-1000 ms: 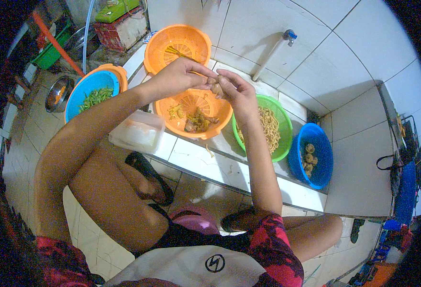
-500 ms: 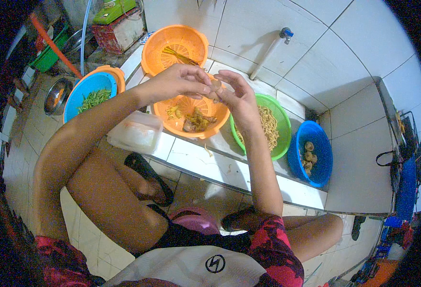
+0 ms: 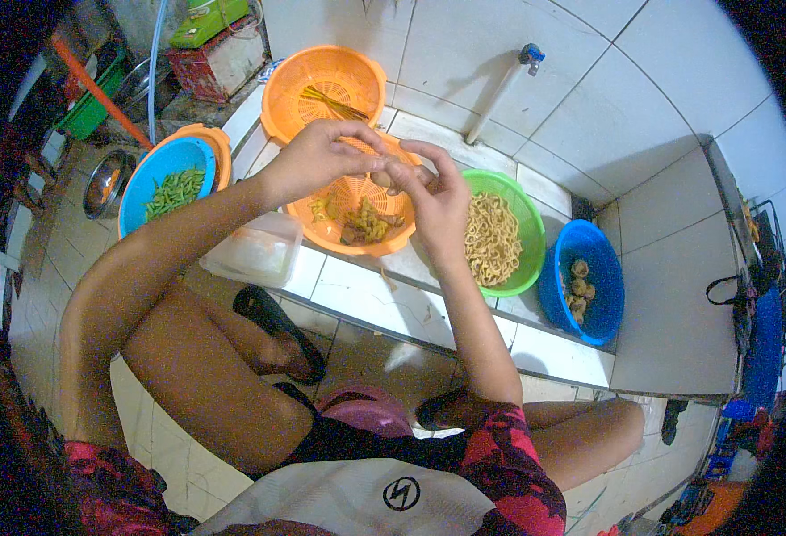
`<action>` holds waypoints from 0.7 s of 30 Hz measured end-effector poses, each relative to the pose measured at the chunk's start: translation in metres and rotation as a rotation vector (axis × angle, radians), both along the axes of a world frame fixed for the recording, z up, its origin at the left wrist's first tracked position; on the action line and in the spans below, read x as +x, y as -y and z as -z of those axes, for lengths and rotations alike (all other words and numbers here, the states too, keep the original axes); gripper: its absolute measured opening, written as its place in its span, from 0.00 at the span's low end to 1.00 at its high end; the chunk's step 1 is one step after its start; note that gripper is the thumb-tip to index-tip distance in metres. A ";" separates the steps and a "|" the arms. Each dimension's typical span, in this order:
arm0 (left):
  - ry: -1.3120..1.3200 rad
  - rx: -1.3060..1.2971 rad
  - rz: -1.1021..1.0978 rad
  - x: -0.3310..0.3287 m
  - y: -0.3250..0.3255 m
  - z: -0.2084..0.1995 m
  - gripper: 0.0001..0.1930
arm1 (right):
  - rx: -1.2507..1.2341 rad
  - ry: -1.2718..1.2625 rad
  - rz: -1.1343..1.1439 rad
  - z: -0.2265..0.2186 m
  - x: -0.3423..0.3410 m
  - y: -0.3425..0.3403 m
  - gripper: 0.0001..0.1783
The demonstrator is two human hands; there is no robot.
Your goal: The person sits at a tiled counter and repeatedly wraps thin noodles around small round food items, then places the assembled pieces into a blue bowl. The person handles noodles and the round items by hand, transferring them between orange and green bowls during the process.
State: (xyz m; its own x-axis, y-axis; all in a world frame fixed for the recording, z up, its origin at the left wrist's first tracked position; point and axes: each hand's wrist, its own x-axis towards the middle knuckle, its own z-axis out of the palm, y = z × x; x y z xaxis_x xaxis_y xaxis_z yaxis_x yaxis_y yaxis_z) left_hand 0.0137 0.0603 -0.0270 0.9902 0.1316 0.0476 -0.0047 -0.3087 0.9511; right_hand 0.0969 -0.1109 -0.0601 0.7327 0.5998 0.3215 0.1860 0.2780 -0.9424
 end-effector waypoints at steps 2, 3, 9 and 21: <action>0.152 0.160 0.011 0.002 0.001 0.000 0.13 | -0.053 -0.077 0.019 -0.002 0.003 0.000 0.14; 0.215 0.245 0.008 0.003 0.002 -0.001 0.13 | -0.084 -0.121 0.019 -0.003 0.005 0.001 0.13; 0.444 0.646 0.078 0.004 0.007 -0.006 0.16 | -0.036 -0.457 -0.077 -0.005 0.015 0.000 0.14; 0.145 0.004 -0.200 0.007 0.011 -0.005 0.17 | -0.098 -0.249 -0.037 -0.012 -0.003 0.004 0.18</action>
State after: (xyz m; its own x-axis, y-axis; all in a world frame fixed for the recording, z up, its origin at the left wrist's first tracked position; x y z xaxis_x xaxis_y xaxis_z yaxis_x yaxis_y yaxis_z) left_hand 0.0204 0.0489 -0.0223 0.9271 0.3242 0.1879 -0.0792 -0.3205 0.9439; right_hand 0.0938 -0.1145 -0.0480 0.7591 0.6469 0.0728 -0.0639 0.1854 -0.9806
